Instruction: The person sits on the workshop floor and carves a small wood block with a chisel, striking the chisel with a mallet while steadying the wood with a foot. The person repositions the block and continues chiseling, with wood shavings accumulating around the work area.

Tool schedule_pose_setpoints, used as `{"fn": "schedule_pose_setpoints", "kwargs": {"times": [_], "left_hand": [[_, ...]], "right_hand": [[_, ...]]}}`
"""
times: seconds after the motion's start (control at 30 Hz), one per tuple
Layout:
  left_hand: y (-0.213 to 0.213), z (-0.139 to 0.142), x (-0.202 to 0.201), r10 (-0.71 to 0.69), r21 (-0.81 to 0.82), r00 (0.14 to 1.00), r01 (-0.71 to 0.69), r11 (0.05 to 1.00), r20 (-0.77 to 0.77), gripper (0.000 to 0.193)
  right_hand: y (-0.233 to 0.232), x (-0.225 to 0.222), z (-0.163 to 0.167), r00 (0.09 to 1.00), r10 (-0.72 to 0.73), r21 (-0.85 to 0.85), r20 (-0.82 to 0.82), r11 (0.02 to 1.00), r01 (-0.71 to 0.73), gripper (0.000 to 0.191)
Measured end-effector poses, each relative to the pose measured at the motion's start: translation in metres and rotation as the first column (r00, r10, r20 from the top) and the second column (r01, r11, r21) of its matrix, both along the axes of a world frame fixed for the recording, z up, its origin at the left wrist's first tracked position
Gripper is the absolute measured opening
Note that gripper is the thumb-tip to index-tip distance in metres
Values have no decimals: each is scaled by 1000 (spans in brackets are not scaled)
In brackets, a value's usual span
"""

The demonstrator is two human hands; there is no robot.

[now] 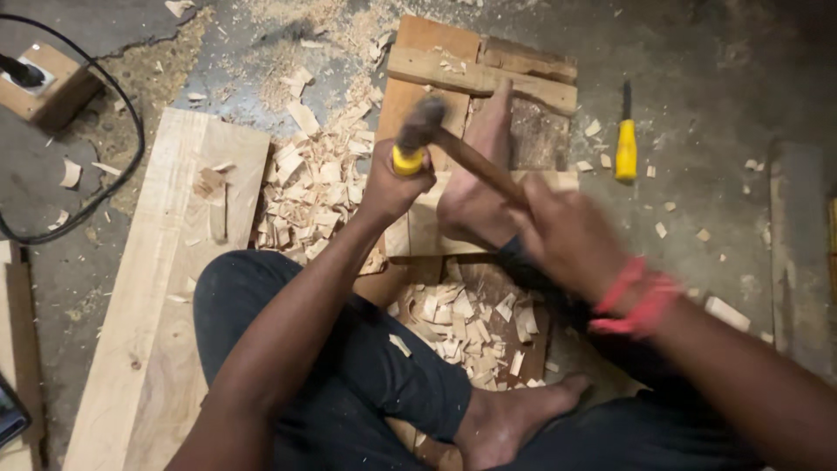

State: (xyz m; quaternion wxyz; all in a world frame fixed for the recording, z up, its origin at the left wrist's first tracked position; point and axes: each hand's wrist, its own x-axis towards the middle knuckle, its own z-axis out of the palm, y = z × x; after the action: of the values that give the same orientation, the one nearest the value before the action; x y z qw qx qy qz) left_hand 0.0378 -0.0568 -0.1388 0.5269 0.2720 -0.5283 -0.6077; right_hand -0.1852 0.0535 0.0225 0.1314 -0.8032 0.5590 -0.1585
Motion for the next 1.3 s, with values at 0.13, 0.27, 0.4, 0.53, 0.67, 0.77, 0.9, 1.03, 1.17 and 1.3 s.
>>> {"fn": "schedule_pose_setpoints", "kwargs": {"times": [0.13, 0.27, 0.4, 0.53, 0.67, 0.77, 0.9, 1.03, 1.17, 1.3], "left_hand": [[0, -2, -1, 40, -35, 997, -38, 999, 62, 14], [-18, -4, -3, 46, -107, 997, -39, 993, 61, 16], [-56, 3, -6, 119, 272, 989, -92, 958, -83, 10], [-61, 6, -13, 41, 121, 998, -35, 992, -43, 12], [-35, 5, -12, -7, 97, 1000, 4, 995, 29, 11], [-22, 8, -9, -8, 115, 1000, 6, 993, 22, 12], [-11, 11, -5, 18, 31, 996, -21, 999, 87, 12], [-5, 10, -2, 15, 27, 998, -17, 999, 57, 13], [1, 5, 0, 36, -42, 998, -33, 999, 59, 12], [4, 2, 3, 44, -80, 997, -38, 996, 66, 12]], "right_hand": [[18, -20, -22, 982, -157, 82, 104, 985, 149, 26], [52, -8, 0, 903, -249, 230, 351, 957, 175, 22], [79, 2, 13, 758, -476, 470, 446, 845, 255, 22], [100, -8, 10, 626, -554, 561, 549, 799, 215, 23], [112, -13, 5, 590, -609, 602, 529, 760, 245, 23], [114, -11, 8, 570, -657, 649, 493, 714, 262, 28], [113, -10, 10, 541, -639, 644, 546, 734, 217, 28], [110, -11, 14, 596, -588, 574, 546, 781, 244, 27], [90, -7, 47, 727, -512, 428, 458, 843, 325, 32], [54, 11, 98, 576, -356, 229, 736, 931, 283, 34]]}}
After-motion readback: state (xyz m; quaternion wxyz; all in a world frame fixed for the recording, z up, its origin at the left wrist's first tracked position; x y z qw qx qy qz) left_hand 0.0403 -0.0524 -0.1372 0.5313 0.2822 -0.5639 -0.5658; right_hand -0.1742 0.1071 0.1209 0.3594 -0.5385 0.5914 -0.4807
